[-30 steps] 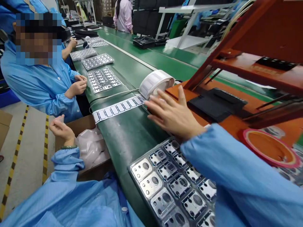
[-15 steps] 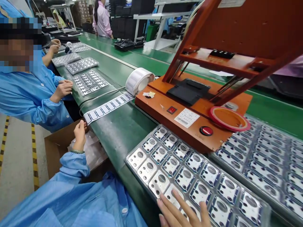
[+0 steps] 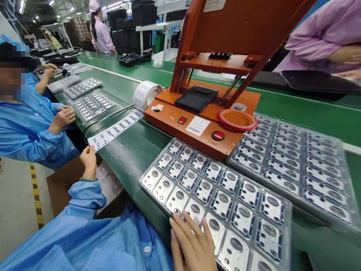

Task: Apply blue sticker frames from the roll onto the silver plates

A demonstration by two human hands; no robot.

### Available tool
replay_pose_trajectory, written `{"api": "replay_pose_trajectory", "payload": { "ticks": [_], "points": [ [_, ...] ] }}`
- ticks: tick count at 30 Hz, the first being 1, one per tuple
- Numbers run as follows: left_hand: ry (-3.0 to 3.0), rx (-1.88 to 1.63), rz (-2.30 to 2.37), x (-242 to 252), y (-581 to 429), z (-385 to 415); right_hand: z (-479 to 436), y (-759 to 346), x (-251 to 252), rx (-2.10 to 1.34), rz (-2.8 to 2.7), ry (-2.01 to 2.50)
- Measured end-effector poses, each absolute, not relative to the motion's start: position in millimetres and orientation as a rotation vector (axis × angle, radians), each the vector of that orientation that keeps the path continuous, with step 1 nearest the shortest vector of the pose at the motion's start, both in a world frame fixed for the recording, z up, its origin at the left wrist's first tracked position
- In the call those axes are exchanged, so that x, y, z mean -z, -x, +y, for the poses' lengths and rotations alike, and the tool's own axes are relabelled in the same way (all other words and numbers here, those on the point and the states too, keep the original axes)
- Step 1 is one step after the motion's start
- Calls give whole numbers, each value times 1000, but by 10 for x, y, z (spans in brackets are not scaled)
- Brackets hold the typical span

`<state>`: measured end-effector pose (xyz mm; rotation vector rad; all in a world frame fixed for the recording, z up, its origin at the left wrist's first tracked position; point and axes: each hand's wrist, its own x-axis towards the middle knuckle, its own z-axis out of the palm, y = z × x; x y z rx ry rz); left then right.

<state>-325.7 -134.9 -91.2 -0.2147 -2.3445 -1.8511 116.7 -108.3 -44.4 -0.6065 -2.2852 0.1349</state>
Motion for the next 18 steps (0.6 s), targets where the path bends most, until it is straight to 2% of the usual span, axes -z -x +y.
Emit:
{"api": "replay_pose_trajectory", "payload": {
  "ticks": [9, 18],
  "points": [
    [349, 1561, -2206, 811, 3135, -1350, -1237, -1098, 471, -148, -2226, 710],
    [619, 1508, -1921, 640, 2430, -1313, -1325, -1130, 382, -299, -2157, 682]
  ]
}}
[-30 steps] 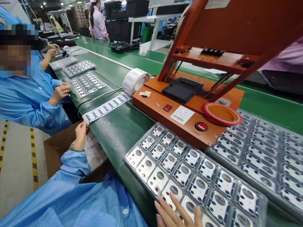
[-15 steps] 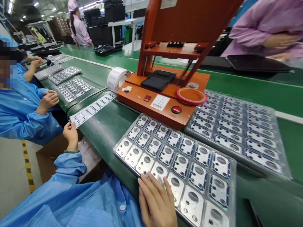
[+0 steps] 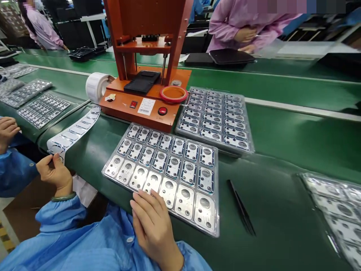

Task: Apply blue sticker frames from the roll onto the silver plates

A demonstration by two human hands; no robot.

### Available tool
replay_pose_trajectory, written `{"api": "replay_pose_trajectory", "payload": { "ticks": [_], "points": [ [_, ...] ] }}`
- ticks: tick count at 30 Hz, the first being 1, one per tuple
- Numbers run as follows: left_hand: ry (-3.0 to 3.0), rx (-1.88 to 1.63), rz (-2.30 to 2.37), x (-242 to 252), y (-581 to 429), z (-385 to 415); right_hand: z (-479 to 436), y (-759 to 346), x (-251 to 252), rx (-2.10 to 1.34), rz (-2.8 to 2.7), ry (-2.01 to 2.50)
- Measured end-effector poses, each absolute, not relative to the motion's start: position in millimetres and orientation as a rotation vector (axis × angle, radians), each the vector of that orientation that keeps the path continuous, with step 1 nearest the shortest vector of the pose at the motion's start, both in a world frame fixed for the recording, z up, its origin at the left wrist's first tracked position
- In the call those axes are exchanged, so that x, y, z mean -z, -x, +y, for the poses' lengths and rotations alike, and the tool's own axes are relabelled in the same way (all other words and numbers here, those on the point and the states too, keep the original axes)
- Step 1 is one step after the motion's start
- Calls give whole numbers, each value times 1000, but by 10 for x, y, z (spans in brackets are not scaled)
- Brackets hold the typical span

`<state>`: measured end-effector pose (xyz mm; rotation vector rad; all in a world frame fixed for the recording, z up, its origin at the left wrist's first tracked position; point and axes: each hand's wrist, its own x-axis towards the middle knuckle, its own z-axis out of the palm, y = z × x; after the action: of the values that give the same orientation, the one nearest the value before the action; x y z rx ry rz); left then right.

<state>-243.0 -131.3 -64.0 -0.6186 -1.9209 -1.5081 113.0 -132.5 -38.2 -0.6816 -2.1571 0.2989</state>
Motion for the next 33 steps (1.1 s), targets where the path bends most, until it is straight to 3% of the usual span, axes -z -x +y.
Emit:
{"api": "replay_pose_trajectory", "payload": {
  "ticks": [8, 15, 18, 27, 33],
  "points": [
    [840, 1821, -1766, 289, 1626, -1160, -1357, -1174, 340, -474, -2087, 594],
    [943, 3099, -2077, -15, 758, -1099, -1225, -1165, 105, -891, -1731, 913],
    [834, 3407, -2186, -174, 597, -1086, -1072, -998, -15, -1108, -1530, 1008],
    [1156, 3240, -2323, -169, 746, -1208, -819, -633, -136, -1269, -1403, 1058],
    [1234, 3170, -2314, -142, 773, -1207, -778, -527, -109, -1077, -1588, 994]
  ]
}}
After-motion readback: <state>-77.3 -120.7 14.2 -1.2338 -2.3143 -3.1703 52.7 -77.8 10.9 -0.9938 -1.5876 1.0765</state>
